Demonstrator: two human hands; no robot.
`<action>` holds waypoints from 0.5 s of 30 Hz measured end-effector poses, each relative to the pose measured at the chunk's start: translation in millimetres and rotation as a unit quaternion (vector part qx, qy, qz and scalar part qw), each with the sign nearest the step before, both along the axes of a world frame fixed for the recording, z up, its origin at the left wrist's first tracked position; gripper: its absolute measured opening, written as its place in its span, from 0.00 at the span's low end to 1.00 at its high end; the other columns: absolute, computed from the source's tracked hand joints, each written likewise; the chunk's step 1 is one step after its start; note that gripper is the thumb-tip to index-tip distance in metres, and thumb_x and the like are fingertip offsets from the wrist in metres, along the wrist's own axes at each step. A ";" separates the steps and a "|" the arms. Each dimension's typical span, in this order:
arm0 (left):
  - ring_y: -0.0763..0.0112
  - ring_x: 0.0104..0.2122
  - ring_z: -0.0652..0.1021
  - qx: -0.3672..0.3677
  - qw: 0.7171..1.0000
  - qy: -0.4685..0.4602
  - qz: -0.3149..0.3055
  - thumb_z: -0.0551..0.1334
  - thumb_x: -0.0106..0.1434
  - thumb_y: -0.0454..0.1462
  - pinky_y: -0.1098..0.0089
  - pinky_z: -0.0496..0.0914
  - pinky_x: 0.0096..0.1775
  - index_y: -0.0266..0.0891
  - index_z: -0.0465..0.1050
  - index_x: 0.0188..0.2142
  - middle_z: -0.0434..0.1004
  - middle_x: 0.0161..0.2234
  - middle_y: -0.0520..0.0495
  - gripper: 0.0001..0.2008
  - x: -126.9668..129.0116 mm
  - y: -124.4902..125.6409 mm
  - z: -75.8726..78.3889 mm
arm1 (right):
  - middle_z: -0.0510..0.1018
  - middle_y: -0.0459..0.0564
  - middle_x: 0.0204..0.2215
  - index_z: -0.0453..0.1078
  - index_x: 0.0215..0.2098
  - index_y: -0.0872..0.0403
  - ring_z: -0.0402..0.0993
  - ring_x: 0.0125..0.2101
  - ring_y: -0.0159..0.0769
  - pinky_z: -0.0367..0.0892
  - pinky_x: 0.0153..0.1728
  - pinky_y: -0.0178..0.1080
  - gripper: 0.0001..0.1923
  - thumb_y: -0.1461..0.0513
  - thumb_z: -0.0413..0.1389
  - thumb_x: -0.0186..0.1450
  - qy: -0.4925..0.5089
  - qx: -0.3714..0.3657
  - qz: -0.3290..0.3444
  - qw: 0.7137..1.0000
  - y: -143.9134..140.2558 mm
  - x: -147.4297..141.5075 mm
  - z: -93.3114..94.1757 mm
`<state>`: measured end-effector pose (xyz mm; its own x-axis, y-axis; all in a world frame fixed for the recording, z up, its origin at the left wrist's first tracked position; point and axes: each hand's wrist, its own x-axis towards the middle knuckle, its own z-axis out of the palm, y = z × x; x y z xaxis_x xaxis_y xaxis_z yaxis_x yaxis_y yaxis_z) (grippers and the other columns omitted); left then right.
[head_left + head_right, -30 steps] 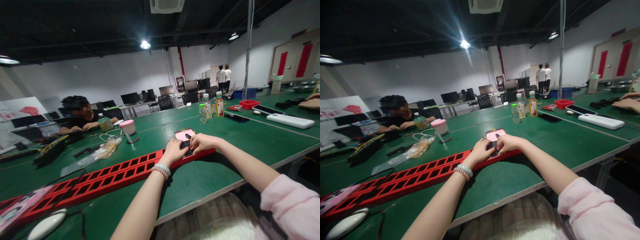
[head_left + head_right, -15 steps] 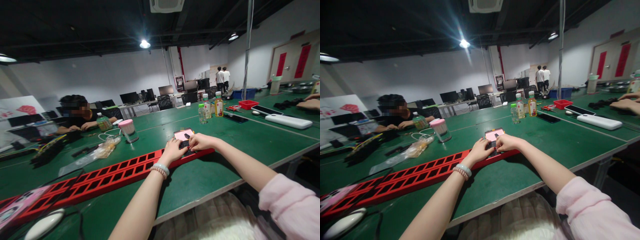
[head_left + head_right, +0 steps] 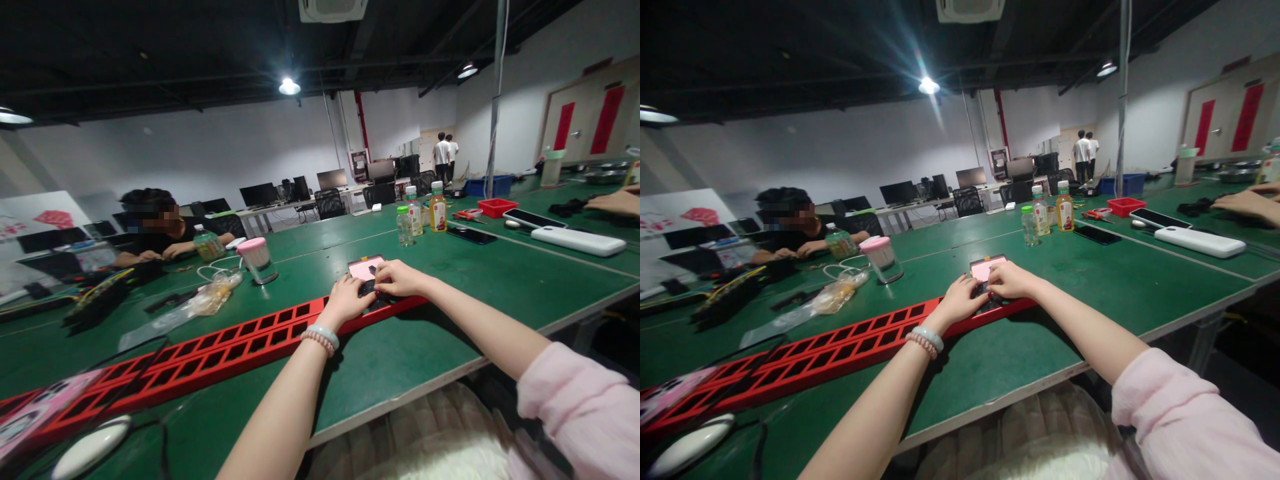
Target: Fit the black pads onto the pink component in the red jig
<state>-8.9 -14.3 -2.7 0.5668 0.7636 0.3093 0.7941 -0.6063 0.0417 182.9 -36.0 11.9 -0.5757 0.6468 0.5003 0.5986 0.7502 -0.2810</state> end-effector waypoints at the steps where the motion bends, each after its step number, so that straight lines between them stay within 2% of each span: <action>1: 0.56 0.54 0.64 0.000 1.000 0.002 -0.001 0.53 0.59 0.52 0.58 0.55 0.55 0.40 0.69 0.46 0.69 0.50 0.43 0.23 0.1 0.3 -0.1 | 0.73 0.51 0.29 0.74 0.28 0.58 0.67 0.30 0.32 0.60 0.35 0.33 0.09 0.63 0.53 0.60 0.013 0.018 -0.026 0.999 1.4 0.0 -0.4; 4: 0.55 0.54 0.64 0.002 1.000 0.004 -0.004 0.54 0.58 0.51 0.58 0.55 0.55 0.40 0.70 0.45 0.70 0.49 0.42 0.23 0.3 1.6 -0.8 | 0.74 0.54 0.30 0.75 0.30 0.58 0.66 0.34 0.34 0.59 0.38 0.35 0.13 0.62 0.49 0.63 0.034 0.057 -0.115 0.991 8.0 -0.1 -3.2; 6: 0.55 0.54 0.64 0.003 1.000 0.004 -0.005 0.54 0.58 0.51 0.58 0.55 0.55 0.39 0.70 0.45 0.70 0.49 0.42 0.22 0.1 2.4 -1.3 | 0.74 0.55 0.32 0.75 0.33 0.58 0.65 0.36 0.35 0.58 0.40 0.36 0.15 0.61 0.47 0.64 0.035 0.058 -0.162 0.984 14.0 -0.1 -6.3; 15: 0.57 0.53 0.65 0.001 1.000 0.005 -0.008 0.53 0.59 0.51 0.59 0.55 0.55 0.38 0.70 0.44 0.71 0.48 0.42 0.23 -0.4 2.9 -1.3 | 0.74 0.55 0.41 0.73 0.41 0.56 0.63 0.43 0.38 0.54 0.46 0.38 0.20 0.56 0.41 0.67 -0.015 0.016 -0.221 0.975 36.4 0.6 -17.8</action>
<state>-9.2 -11.3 -4.0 0.5815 0.7539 0.3057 0.7850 -0.6186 0.0326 183.5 0.4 -5.9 -0.2591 0.8192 0.5117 0.8728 0.4255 -0.2393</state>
